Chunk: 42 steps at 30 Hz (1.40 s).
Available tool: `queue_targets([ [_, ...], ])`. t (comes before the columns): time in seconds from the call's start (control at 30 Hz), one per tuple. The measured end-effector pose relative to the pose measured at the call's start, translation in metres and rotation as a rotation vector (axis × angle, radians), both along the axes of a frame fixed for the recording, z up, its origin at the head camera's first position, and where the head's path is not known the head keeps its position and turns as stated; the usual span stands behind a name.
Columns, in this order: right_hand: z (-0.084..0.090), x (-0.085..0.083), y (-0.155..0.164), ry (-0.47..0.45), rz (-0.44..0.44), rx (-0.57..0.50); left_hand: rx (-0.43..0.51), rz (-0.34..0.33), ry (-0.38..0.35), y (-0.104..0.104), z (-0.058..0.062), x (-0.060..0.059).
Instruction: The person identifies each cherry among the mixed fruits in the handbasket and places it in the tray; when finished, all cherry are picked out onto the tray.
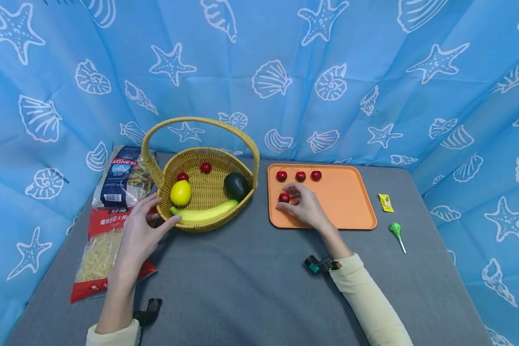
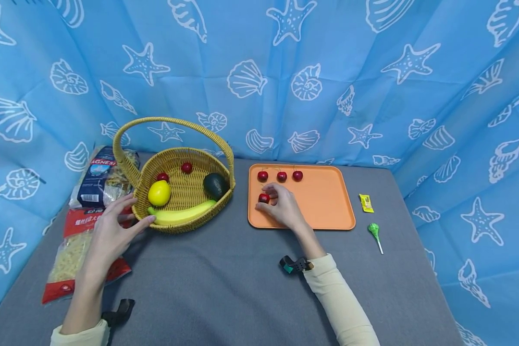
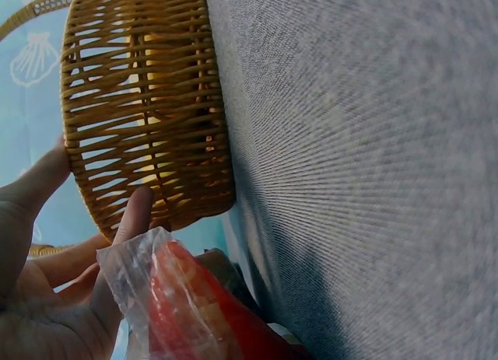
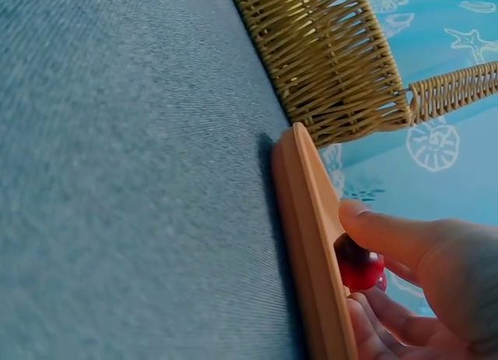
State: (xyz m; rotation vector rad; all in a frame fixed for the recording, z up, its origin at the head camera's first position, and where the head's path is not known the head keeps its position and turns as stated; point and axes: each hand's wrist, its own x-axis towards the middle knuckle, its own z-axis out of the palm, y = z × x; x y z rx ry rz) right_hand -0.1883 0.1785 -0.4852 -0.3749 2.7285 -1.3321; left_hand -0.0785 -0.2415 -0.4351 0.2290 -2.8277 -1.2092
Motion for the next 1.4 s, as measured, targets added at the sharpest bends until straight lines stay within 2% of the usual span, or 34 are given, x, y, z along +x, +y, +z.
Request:
queue_targets([
  [0.27,0.013,0.004,0.005,0.043,-0.013,-0.047,0.001,-0.003,0.024,0.0,-0.002,-0.001],
  [0.5,0.043,0.016,-0.004,0.079,0.03,-0.207,-0.012,0.005,0.05,0.002,-0.003,0.001],
  [0.67,0.069,0.029,-0.024,0.117,0.141,-0.354,-0.012,0.012,0.057,0.004,-0.002,0.001],
  [0.87,0.092,0.033,-0.065,0.146,0.313,-0.418,-0.011,0.01,0.056,0.003,-0.002,0.001],
  [1.07,0.095,0.017,-0.114,0.102,0.372,-0.387,-0.003,0.006,0.049,0.003,0.0,0.001],
  [1.3,0.086,-0.016,-0.166,0.018,0.371,-0.251,0.001,0.008,0.032,0.003,0.001,0.001],
  [1.4,0.08,-0.031,-0.182,-0.037,0.342,-0.197,-0.001,0.009,0.029,0.003,0.0,0.001],
])
